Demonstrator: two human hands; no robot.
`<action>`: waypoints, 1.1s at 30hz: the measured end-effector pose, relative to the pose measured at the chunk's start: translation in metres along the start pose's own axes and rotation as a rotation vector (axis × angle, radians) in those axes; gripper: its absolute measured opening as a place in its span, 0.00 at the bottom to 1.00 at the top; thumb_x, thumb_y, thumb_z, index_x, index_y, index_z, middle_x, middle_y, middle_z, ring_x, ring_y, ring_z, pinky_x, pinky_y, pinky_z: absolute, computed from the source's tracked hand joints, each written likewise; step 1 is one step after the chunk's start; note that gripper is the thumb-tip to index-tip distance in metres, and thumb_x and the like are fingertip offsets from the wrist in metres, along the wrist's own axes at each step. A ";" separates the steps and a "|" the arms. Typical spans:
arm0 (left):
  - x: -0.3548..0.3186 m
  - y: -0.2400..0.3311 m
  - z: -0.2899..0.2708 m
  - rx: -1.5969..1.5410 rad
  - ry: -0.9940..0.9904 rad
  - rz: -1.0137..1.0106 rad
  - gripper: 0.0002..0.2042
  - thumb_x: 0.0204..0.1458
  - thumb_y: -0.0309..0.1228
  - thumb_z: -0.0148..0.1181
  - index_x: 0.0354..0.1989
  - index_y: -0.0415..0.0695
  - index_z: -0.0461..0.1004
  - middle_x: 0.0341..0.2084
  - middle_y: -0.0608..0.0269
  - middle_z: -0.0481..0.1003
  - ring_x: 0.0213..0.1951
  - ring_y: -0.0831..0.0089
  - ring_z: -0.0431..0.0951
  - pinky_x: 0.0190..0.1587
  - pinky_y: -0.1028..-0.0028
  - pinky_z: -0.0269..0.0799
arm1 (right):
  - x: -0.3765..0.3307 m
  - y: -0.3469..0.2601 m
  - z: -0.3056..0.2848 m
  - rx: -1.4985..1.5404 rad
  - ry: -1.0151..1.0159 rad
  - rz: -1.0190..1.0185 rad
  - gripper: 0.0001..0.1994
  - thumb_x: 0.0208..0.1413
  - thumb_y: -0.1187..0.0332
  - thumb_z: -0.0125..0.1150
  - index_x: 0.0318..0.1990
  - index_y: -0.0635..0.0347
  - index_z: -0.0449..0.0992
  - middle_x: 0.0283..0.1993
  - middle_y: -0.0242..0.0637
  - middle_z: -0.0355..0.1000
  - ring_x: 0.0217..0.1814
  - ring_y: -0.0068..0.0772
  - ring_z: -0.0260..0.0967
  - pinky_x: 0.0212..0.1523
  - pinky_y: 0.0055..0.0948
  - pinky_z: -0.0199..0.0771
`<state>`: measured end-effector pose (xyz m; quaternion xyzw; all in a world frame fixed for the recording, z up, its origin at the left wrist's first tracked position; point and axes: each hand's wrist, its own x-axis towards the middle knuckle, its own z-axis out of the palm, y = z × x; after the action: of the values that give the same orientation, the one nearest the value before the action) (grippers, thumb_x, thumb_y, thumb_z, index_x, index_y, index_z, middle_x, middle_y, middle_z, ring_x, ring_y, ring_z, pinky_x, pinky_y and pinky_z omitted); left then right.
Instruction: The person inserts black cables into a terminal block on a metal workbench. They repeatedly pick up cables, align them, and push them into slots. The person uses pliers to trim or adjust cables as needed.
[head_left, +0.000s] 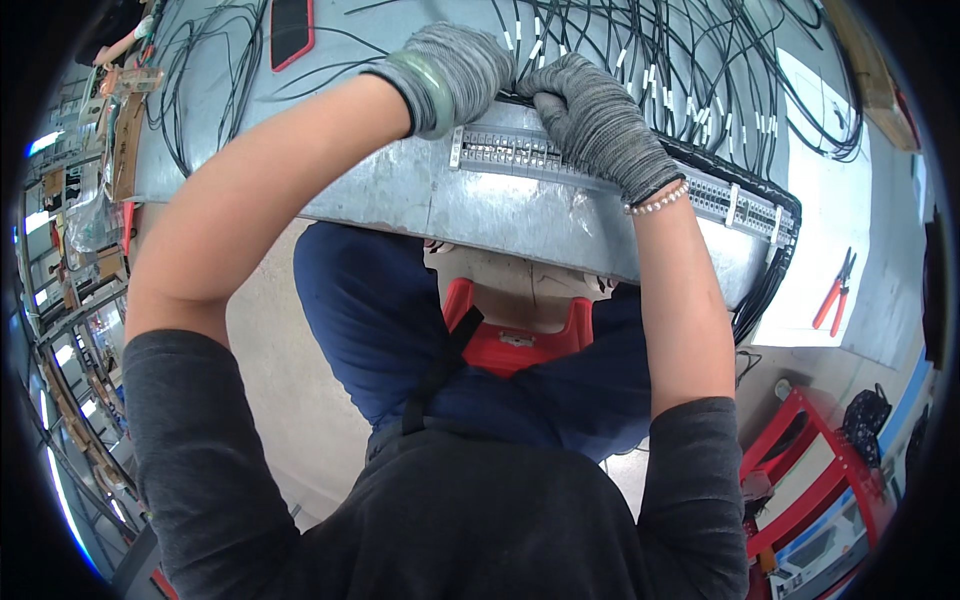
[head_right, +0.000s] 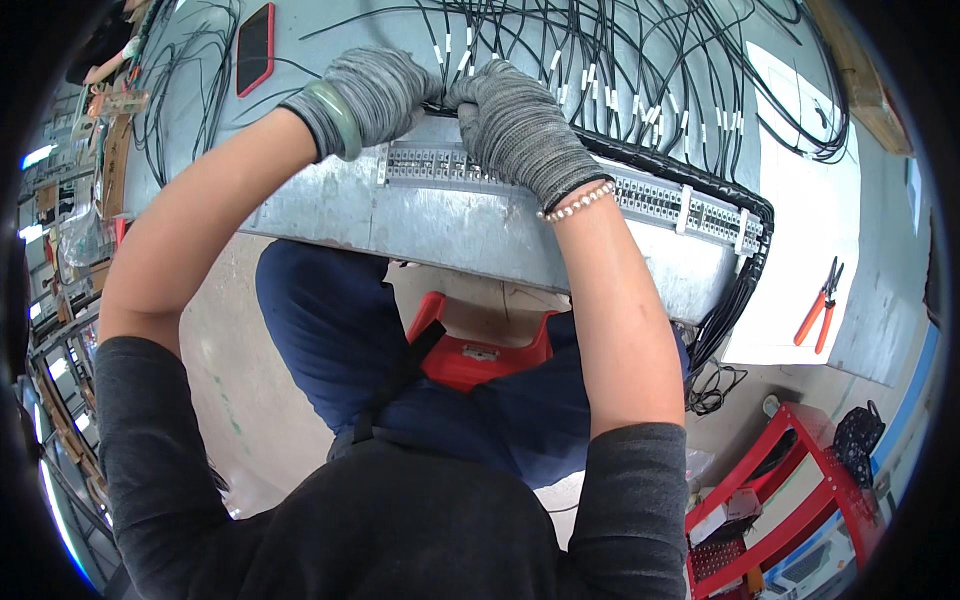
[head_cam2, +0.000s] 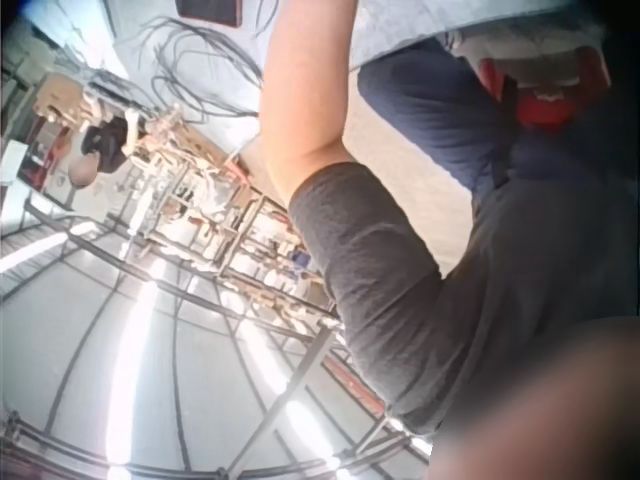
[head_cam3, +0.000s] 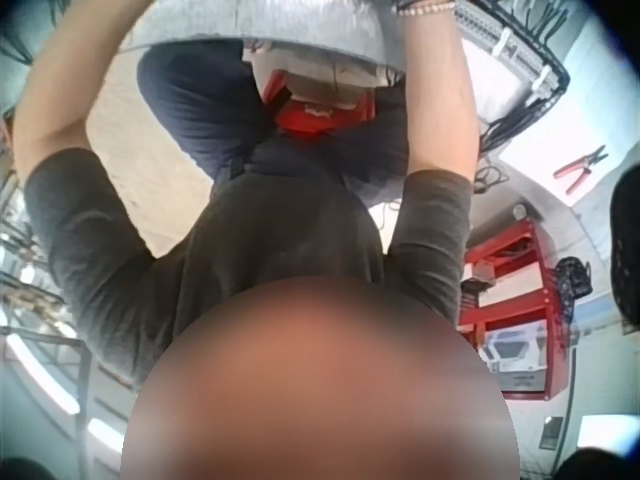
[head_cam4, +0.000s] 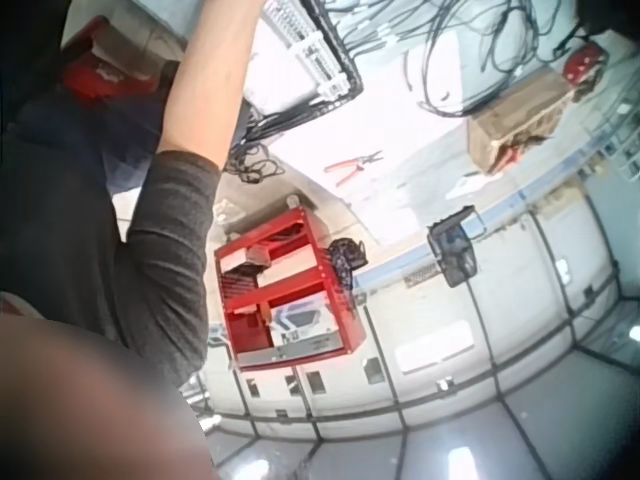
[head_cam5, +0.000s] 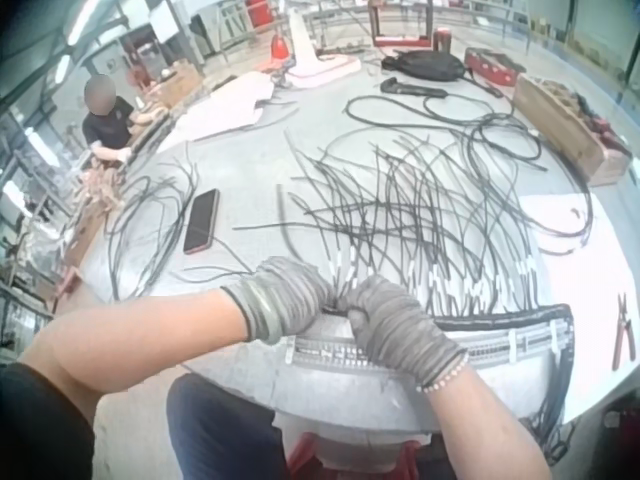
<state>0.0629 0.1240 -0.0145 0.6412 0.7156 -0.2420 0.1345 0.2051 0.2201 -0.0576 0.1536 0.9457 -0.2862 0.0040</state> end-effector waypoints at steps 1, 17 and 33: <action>0.002 -0.004 -0.001 0.015 -0.013 0.019 0.12 0.51 0.33 0.53 0.43 0.49 0.77 0.29 0.56 0.78 0.35 0.59 0.78 0.43 0.62 0.73 | 0.000 0.001 0.002 -0.017 0.001 0.033 0.12 0.59 0.66 0.52 0.46 0.56 0.78 0.41 0.43 0.72 0.47 0.40 0.71 0.54 0.35 0.70; 0.003 -0.013 0.009 0.004 0.282 0.106 0.12 0.57 0.35 0.50 0.43 0.43 0.75 0.31 0.53 0.76 0.37 0.58 0.77 0.46 0.63 0.71 | -0.003 -0.001 0.000 0.033 0.032 -0.047 0.13 0.57 0.66 0.49 0.46 0.52 0.78 0.42 0.46 0.71 0.46 0.42 0.71 0.55 0.37 0.70; -0.009 -0.007 0.014 -0.326 0.137 -0.004 0.11 0.49 0.33 0.58 0.40 0.46 0.75 0.29 0.56 0.77 0.36 0.59 0.77 0.44 0.65 0.72 | -0.012 0.009 -0.014 0.193 0.107 0.044 0.10 0.54 0.66 0.56 0.42 0.53 0.79 0.35 0.43 0.76 0.37 0.38 0.75 0.46 0.36 0.75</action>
<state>0.0554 0.1088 -0.0201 0.6245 0.7542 -0.0786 0.1872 0.2200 0.2312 -0.0498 0.1889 0.9092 -0.3670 -0.0549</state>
